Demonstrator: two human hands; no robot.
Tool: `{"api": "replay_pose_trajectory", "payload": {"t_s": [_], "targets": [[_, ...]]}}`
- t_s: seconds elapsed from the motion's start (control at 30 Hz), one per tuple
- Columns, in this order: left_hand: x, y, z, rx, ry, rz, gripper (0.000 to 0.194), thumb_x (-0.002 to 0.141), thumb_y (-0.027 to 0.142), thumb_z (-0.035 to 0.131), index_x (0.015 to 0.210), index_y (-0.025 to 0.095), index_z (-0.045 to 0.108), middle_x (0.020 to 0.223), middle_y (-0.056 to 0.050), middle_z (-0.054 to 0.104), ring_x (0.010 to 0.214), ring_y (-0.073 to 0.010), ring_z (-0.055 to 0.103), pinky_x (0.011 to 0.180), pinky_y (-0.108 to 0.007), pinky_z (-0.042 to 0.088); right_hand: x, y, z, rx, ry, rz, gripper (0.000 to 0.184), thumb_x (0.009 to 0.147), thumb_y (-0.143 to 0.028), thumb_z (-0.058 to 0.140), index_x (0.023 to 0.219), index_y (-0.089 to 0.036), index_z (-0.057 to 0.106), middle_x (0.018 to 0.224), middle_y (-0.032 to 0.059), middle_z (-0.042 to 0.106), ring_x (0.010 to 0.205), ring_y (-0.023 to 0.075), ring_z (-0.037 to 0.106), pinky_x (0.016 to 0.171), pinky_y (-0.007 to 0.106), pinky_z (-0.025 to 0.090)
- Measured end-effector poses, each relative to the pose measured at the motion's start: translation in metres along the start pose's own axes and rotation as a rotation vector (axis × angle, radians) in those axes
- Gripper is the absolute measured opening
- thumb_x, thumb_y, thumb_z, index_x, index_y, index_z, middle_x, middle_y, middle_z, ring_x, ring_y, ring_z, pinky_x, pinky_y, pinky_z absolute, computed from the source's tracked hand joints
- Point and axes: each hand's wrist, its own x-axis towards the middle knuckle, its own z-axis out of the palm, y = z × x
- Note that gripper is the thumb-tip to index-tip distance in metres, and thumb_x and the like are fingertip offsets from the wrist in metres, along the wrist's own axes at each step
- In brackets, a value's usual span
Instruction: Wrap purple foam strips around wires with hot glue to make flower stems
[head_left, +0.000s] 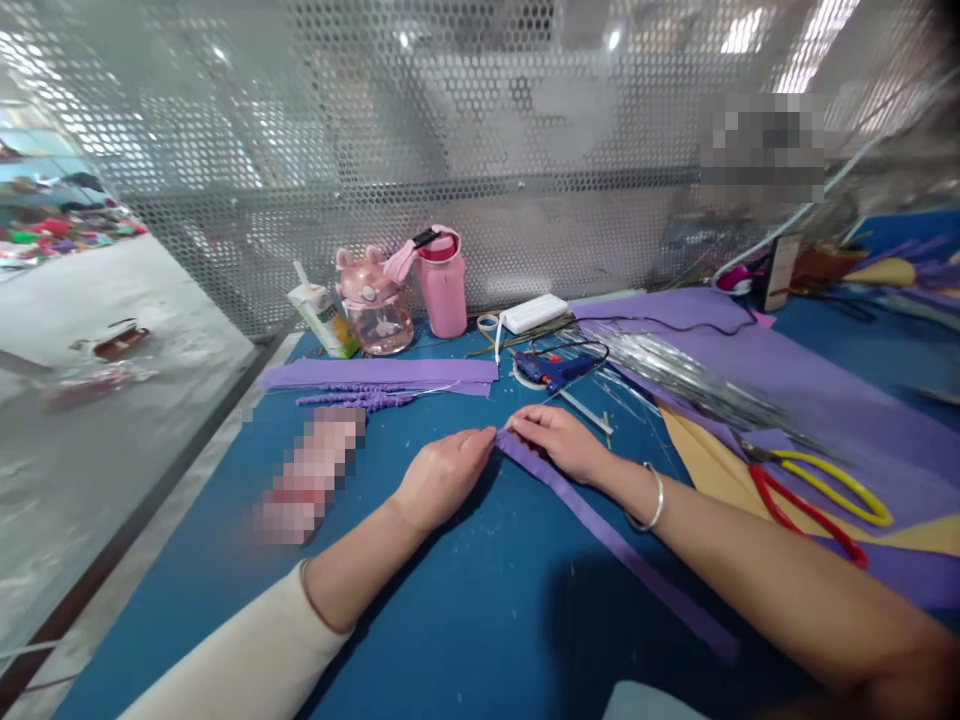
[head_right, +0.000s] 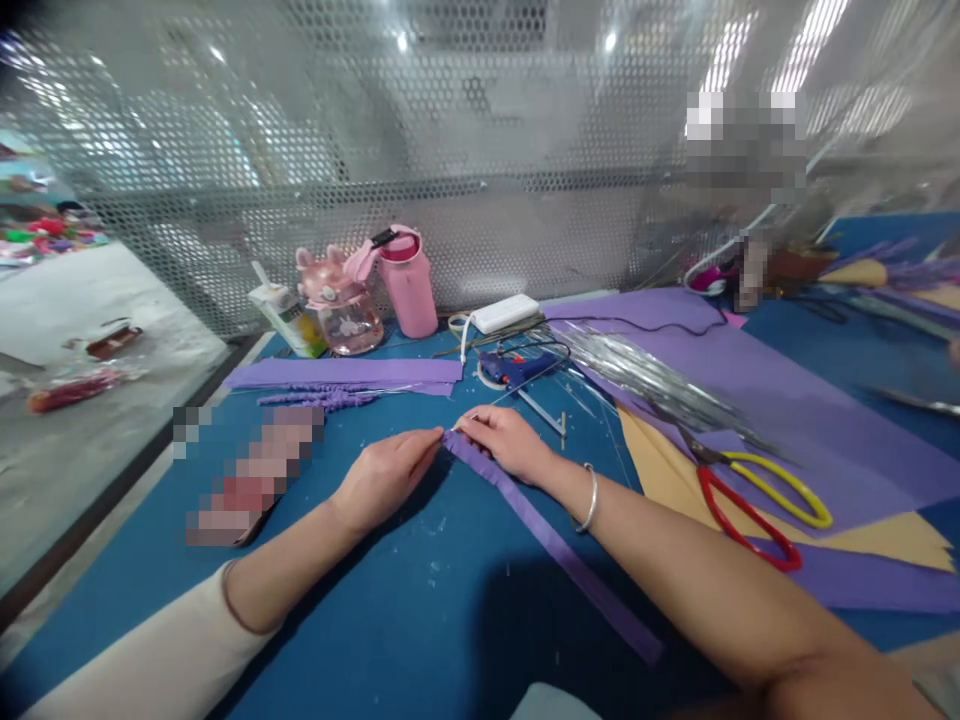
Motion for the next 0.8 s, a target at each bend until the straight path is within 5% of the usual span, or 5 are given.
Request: {"api": "replay_pose_trajectory", "payload": {"t_s": [0.1, 0.27, 0.43, 0.6, 0.8], "targets": [[0.003, 0.005, -0.002, -0.078, 0.055, -0.047, 0.031, 0.091, 0.03, 0.047, 0.117, 0.018, 0.061, 0.103, -0.009, 0.071, 0.091, -0.0204, 0.067, 0.083, -0.031, 0.052, 0.002, 0.003, -0.002, -0.044, 0.028, -0.051, 0.029, 0.086, -0.045, 0.054, 0.084, -0.017, 0.06, 0.067, -0.0025, 0.052, 0.056, 0.0101, 0.042, 0.055, 0.024, 0.032], [0.014, 0.004, -0.006, -0.524, 0.211, -0.424, 0.028, 0.088, 0.033, 0.05, 0.106, 0.015, 0.061, 0.092, -0.007, 0.069, 0.084, -0.0182, 0.063, 0.077, -0.029, 0.048, 0.002, 0.004, -0.001, -0.082, -0.062, -0.142, 0.03, 0.081, -0.046, 0.06, 0.08, -0.015, 0.061, 0.066, -0.0015, 0.054, 0.059, 0.0112, 0.046, 0.059, 0.026, 0.035], [0.014, 0.009, -0.003, -0.728, 0.003, -0.498, 0.031, 0.083, 0.041, 0.054, 0.079, 0.012, 0.063, 0.062, -0.002, 0.059, 0.05, -0.0092, 0.048, 0.048, -0.021, 0.037, 0.0, 0.004, -0.001, -0.061, -0.108, -0.173, 0.031, 0.079, -0.047, 0.06, 0.082, -0.016, 0.06, 0.068, -0.0012, 0.057, 0.063, 0.0121, 0.05, 0.064, 0.027, 0.039], [0.007, 0.018, -0.002, -0.887, -0.096, -0.507, 0.04, 0.078, 0.033, 0.06, 0.112, 0.014, 0.052, 0.073, 0.001, 0.059, 0.048, -0.0057, 0.044, 0.046, -0.019, 0.033, -0.001, 0.004, -0.001, -0.099, -0.136, -0.214, 0.025, 0.08, -0.04, 0.061, 0.081, -0.015, 0.062, 0.07, -0.0005, 0.06, 0.066, 0.0126, 0.052, 0.067, 0.028, 0.041], [0.01, 0.013, -0.009, -1.003, -0.252, -0.51, 0.054, 0.069, 0.016, 0.061, 0.12, 0.013, 0.043, 0.069, 0.002, 0.062, 0.047, -0.006, 0.045, 0.047, -0.019, 0.031, -0.005, 0.002, 0.001, -0.177, -0.149, -0.258, 0.018, 0.08, -0.032, 0.06, 0.08, -0.015, 0.065, 0.075, 0.0006, 0.062, 0.068, 0.0128, 0.052, 0.068, 0.027, 0.041]]}}
